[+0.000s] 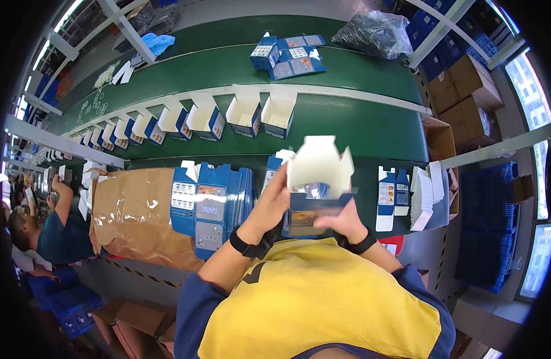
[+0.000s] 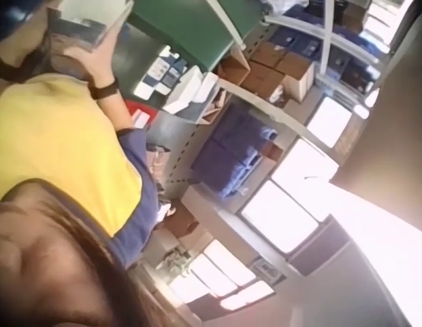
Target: Assembling and inspecting blue cardboard boxes on an assembly line.
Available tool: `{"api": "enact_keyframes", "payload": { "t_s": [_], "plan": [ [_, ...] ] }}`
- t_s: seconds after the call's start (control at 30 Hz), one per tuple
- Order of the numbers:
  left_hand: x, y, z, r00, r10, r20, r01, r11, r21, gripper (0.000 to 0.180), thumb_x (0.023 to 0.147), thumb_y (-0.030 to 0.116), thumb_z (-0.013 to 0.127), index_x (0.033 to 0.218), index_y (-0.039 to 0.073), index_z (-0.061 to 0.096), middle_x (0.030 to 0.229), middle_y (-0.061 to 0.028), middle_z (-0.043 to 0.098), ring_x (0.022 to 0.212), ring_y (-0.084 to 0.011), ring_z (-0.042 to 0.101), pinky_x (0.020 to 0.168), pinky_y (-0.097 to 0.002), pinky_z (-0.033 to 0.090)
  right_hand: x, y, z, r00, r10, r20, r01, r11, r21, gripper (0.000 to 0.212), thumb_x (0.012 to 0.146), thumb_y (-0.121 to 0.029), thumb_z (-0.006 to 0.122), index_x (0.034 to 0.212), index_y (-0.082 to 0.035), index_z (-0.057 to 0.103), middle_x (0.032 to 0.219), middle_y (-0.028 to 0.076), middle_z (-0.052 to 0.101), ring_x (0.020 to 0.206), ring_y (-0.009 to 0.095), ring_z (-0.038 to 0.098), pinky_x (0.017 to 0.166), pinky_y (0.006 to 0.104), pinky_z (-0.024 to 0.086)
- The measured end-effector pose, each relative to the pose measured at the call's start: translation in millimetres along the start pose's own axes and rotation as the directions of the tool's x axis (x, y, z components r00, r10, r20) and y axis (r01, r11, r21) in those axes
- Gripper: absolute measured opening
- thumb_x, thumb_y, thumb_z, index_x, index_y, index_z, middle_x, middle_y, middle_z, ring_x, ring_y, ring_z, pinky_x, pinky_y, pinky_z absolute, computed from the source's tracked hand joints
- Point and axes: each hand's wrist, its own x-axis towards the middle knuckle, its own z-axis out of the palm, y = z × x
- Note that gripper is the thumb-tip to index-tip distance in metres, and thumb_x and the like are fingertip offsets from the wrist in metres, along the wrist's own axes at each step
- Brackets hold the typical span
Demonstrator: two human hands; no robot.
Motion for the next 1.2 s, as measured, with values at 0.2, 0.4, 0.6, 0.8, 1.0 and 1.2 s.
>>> {"api": "enact_keyframes", "payload": {
  "t_s": [0.2, 0.4, 0.6, 0.8, 1.0, 1.2],
  "plan": [
    [-18, 9, 19, 0.948, 0.092, 0.304, -0.282, 0.685, 0.672, 0.087, 0.076, 0.028, 0.071, 0.141, 0.002, 0.02, 0.131, -0.0194, 0.038, 0.122, -0.033, 0.041, 0.105, -0.0358, 0.027, 25, -3, -5, 0.984, -0.177, -0.016, 0.177, 0.983, 0.053, 0.139, 0.045, -0.047, 0.088, 0.145, -0.005, 0.002, 0.147, 0.016, 0.019, 0.136, 0.025, 0.021, 0.109, 0.0353, 0.017],
    [-8, 12, -5, 0.802, 0.344, 0.489, -0.559, 0.143, 0.816, 0.095, 0.067, 0.022, 0.076, 0.14, 0.003, 0.019, 0.133, -0.0227, 0.032, 0.124, -0.0403, 0.036, 0.107, -0.0455, 0.024, 13, -42, -13, 0.986, -0.135, 0.095, 0.133, 0.991, 0.024, 0.126, 0.047, -0.042, 0.088, 0.144, -0.006, 0.016, 0.147, 0.014, 0.022, 0.135, 0.026, 0.024, 0.109, 0.0365, 0.019],
    [-4, 15, 6, 0.805, 0.457, 0.378, -0.543, 0.312, 0.78, 0.092, 0.063, 0.02, 0.078, 0.137, 0.004, 0.025, 0.13, -0.0223, 0.035, 0.119, -0.0399, 0.04, 0.102, -0.0516, 0.03, 12, -52, -4, 0.991, -0.111, 0.075, 0.106, 0.992, 0.065, 0.102, 0.063, -0.035, 0.081, 0.142, -0.005, 0.023, 0.144, 0.017, 0.03, 0.135, 0.026, 0.026, 0.109, 0.0373, 0.02],
    [2, -2, 8, 0.726, 0.545, 0.419, -0.621, 0.26, 0.739, 0.076, 0.06, 0.015, 0.079, 0.127, 0.019, 0.041, 0.128, -0.0218, 0.037, 0.113, -0.042, 0.042, 0.096, -0.0507, 0.036, 16, -51, 4, 0.993, -0.075, -0.087, 0.075, 0.997, -0.002, 0.07, 0.08, -0.011, 0.065, 0.139, -0.004, 0.029, 0.137, 0.018, 0.039, 0.128, 0.027, 0.037, 0.105, 0.0375, 0.029],
    [1, 4, 10, 0.754, 0.484, 0.445, -0.611, 0.265, 0.746, 0.064, 0.056, 0.009, 0.078, 0.113, 0.022, 0.051, 0.127, -0.0214, 0.038, 0.112, -0.0421, 0.043, 0.093, -0.0483, 0.038, 18, -39, -10, 0.989, -0.148, 0.022, 0.131, 0.929, 0.347, 0.059, 0.083, -0.011, 0.064, 0.135, -0.005, 0.038, 0.134, 0.015, 0.043, 0.12, 0.022, 0.044, 0.1, 0.0333, 0.034],
    [6, 12, 8, 0.776, 0.461, 0.429, -0.602, 0.34, 0.723, 0.066, 0.057, 0.007, 0.078, 0.115, 0.022, 0.05, 0.127, -0.0205, 0.037, 0.112, -0.0399, 0.044, 0.093, -0.0471, 0.038, 22, -30, -16, 0.971, -0.193, 0.138, 0.214, 0.964, -0.158, 0.063, 0.084, -0.027, 0.065, 0.136, -0.004, 0.038, 0.132, 0.017, 0.044, 0.122, 0.026, 0.042, 0.102, 0.0355, 0.033]
  ]
}}
